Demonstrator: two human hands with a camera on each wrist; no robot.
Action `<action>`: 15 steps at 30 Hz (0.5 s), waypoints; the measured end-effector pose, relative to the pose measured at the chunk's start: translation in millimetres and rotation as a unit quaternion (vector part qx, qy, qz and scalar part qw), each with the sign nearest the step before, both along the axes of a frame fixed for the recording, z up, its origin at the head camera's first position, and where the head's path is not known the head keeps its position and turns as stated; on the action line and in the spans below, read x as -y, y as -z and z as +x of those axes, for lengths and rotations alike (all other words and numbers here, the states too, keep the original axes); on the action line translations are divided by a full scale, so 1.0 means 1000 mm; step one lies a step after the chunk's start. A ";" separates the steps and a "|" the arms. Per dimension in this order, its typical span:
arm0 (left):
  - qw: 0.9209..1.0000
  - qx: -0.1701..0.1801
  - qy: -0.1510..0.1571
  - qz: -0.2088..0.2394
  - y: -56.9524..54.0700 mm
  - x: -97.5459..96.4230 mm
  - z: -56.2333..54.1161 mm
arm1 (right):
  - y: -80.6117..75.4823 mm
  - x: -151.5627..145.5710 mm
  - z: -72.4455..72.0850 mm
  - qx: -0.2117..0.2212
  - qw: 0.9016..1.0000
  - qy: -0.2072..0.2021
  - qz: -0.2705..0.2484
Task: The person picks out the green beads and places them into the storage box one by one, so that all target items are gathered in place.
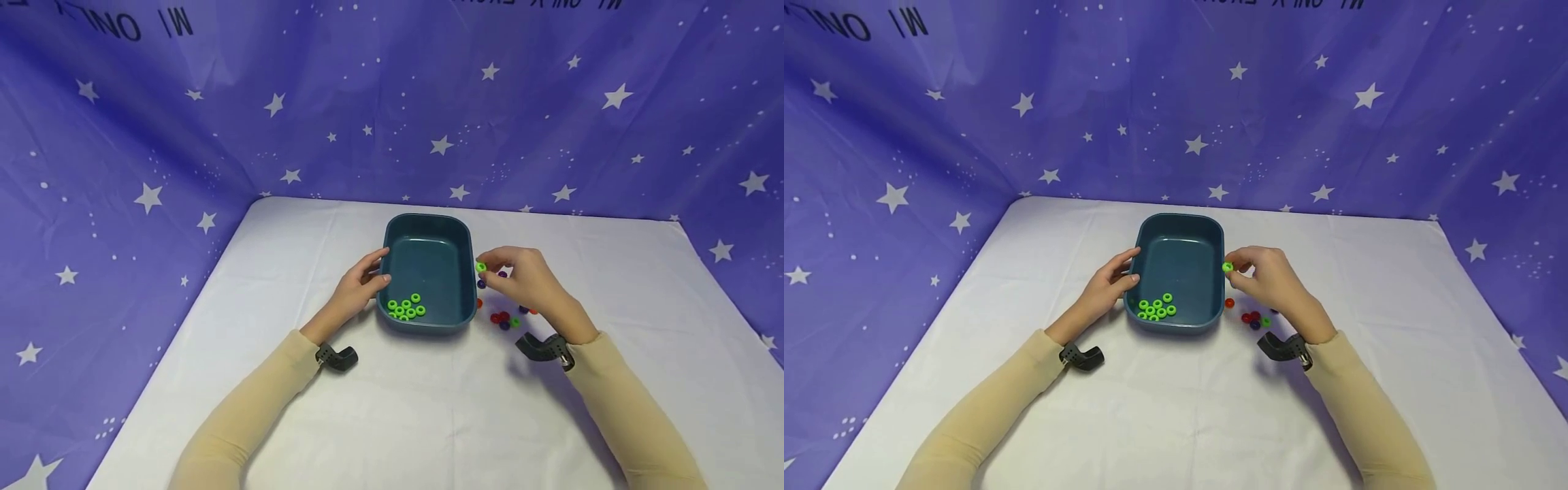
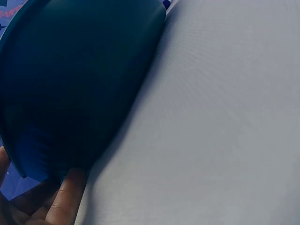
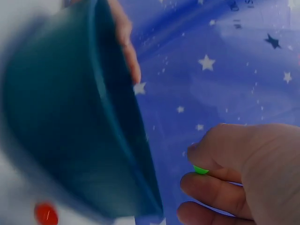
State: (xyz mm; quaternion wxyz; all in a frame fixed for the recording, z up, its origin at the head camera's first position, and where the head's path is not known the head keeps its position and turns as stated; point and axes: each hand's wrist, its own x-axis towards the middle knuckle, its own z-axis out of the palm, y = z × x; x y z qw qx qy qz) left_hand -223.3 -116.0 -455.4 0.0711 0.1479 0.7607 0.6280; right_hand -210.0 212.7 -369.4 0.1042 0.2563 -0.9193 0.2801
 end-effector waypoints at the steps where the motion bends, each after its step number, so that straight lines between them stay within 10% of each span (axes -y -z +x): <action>1: 1.000 0.000 0.000 0.001 0.000 0.000 0.000 | -0.002 0.005 -0.001 0.002 1.000 -0.005 -0.003; 15: 1.000 0.002 -0.003 0.001 -0.001 -0.001 0.001 | 0.008 0.071 -0.010 0.043 0.994 -0.097 0.013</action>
